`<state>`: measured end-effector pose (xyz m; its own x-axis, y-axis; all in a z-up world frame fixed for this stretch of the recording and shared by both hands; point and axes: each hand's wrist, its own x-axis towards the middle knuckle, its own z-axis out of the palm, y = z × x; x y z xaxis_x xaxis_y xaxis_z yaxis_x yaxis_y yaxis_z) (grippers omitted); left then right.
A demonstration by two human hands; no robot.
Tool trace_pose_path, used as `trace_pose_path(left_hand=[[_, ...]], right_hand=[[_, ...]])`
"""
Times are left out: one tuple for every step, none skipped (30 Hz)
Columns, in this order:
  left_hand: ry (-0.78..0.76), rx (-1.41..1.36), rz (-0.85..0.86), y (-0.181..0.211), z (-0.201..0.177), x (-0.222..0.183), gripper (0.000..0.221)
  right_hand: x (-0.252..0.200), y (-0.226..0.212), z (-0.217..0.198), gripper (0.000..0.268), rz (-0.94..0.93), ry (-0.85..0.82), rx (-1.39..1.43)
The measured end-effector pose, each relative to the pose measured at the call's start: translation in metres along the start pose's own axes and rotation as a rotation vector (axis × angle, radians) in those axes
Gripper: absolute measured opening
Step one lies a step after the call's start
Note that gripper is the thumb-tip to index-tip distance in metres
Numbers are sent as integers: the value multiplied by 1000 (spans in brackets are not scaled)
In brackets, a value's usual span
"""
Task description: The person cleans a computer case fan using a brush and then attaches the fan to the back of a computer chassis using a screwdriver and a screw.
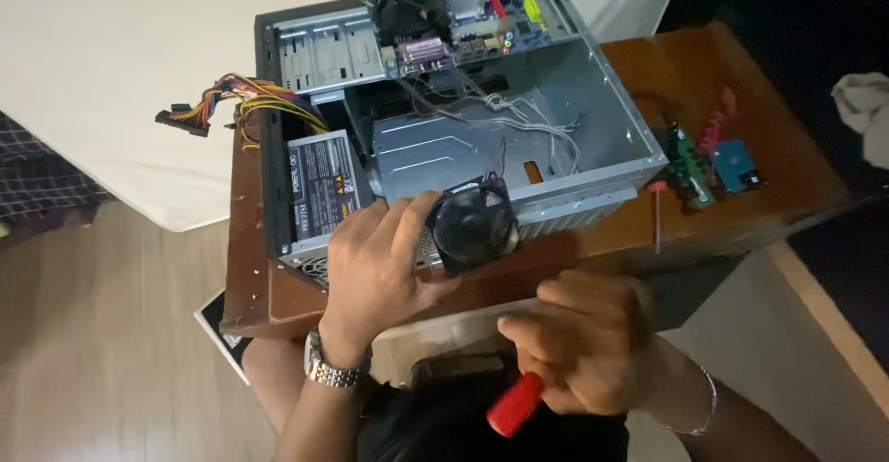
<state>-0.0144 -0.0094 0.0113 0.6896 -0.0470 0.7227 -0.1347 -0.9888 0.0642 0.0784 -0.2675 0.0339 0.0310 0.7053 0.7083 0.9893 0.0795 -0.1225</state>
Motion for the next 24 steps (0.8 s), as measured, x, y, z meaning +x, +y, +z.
trace_pose_path(left_hand=[[1, 14, -2, 0, 0, 0, 75], [2, 28, -3, -1, 1, -1, 79], [11, 23, 1, 0, -1, -1, 79], [3, 3, 6, 0, -2, -1, 78], [-6, -16, 11, -1, -4, 0, 78], [3, -20, 11, -1, -4, -1, 78], [36, -21, 37, -2, -3, -2, 81], [69, -23, 61, -3, -2, -3, 85], [78, -27, 59, -4, -3, -3, 85], [56, -44, 54, -5, -5, -4, 85], [34, -61, 49, -5, -6, -4, 86], [42, -67, 45, -5, -6, -4, 86], [39, -69, 28, -5, -6, -4, 87], [36, -72, 14, -5, -6, -4, 88], [42, -77, 15, -8, -4, -6, 88], [23, -77, 27, -11, -1, -9, 83], [4, -77, 39, -14, 1, -11, 78], [10, -83, 36, -13, 0, -10, 78], [32, -49, 36, -12, 0, -10, 75], [51, -15, 31, -11, -2, -10, 73], [56, -19, 24, -12, -2, -10, 73], [36, -48, 20, -13, -3, -10, 79], [17, -76, 16, -14, -3, -11, 86], [21, -79, 19, -15, -2, -12, 86]], right_hand=[[4, 0, -1, 18, -22, -13, -65], [7, 0, -1, 19, -45, -24, -132], [11, 2, 0, 19, -46, -26, -143], [17, 6, 0, 17, -65, -96, -182], [24, 9, 1, 18, -83, -167, -221], [22, 11, 4, 18, -87, -171, -228], [21, 14, 6, 16, -70, -179, -249], [19, 16, 9, 17, -54, -189, -269], [22, 10, 4, 17, -58, -196, -276], [26, 5, 0, 9, -41, -162, -222], [29, 0, -4, 13, -25, -129, -168], [33, -1, -2, 13, -28, -137, -174], [36, -2, -1, 13, -25, -171, -228], [40, -3, 1, 16, -20, -203, -284], [32, 1, 5, 16, -21, -207, -291], [25, 6, 8, 18, -9, -236, -317], [17, 11, 11, 32, 2, -265, -342], [22, 6, 10, 32, 0, -271, -348], [28, 1, 8, 16, -34, -189, -294], [33, -4, 7, 5, -70, -108, -234], [37, -5, 7, 5, -73, -117, -235], [40, -6, 8, 4, -26, -186, -301], [43, -8, 9, 6, 22, -256, -368], [43, -7, 9, 6, 22, -256, -374]])
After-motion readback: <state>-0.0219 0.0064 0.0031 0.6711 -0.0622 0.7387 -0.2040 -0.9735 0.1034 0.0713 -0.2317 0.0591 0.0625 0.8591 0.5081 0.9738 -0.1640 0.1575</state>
